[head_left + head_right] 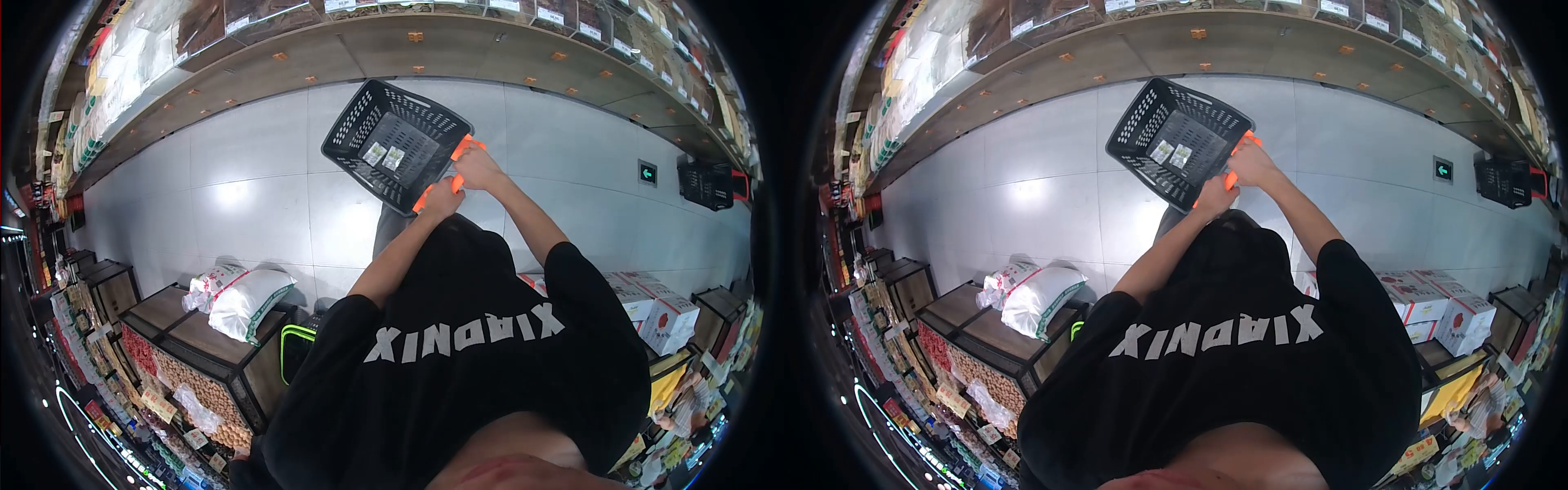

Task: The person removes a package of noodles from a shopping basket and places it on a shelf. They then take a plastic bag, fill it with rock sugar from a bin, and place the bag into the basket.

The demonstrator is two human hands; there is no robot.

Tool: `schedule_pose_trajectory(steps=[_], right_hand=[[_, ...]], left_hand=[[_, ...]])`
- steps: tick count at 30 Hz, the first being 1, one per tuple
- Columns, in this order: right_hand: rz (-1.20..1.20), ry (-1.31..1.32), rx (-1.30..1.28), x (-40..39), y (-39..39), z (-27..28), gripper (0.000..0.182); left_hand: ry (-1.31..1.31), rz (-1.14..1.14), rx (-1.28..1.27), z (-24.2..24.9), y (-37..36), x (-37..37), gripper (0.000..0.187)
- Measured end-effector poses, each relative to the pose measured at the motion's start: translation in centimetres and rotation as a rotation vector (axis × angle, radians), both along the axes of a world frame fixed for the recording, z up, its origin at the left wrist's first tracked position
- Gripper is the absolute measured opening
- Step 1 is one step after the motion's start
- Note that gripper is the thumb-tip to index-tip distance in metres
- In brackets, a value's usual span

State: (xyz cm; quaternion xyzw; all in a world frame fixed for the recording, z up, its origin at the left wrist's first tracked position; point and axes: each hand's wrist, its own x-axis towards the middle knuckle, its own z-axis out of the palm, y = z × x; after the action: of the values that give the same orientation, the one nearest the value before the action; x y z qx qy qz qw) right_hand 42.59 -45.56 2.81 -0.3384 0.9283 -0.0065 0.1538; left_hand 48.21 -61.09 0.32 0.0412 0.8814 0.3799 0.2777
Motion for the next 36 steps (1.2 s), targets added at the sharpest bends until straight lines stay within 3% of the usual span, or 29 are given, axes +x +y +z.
schedule_pose_trajectory(steps=[5, 15, 32, 36], right_hand=[[-0.047, 0.228, -0.118, -1.6, 0.0, 0.1, 0.019], [-0.032, 0.172, -0.164, -4.6, -1.0, -0.2, 0.017], [0.032, 0.092, -0.132, -12.3, -12.5, 1.4, 0.031], [0.048, 0.136, -0.133, -14.9, -16.3, 0.4, 0.027]], left_hand=[[-0.036, 0.152, -0.016, -0.1, 1.3, -2.2, 0.033], [-0.043, 0.240, -0.050, 0.6, 0.9, -4.3, 0.033], [-0.068, 0.135, 0.081, 1.6, -11.5, -11.9, 0.034], [-0.069, 0.147, 0.097, 1.8, -15.4, -14.5, 0.034]])
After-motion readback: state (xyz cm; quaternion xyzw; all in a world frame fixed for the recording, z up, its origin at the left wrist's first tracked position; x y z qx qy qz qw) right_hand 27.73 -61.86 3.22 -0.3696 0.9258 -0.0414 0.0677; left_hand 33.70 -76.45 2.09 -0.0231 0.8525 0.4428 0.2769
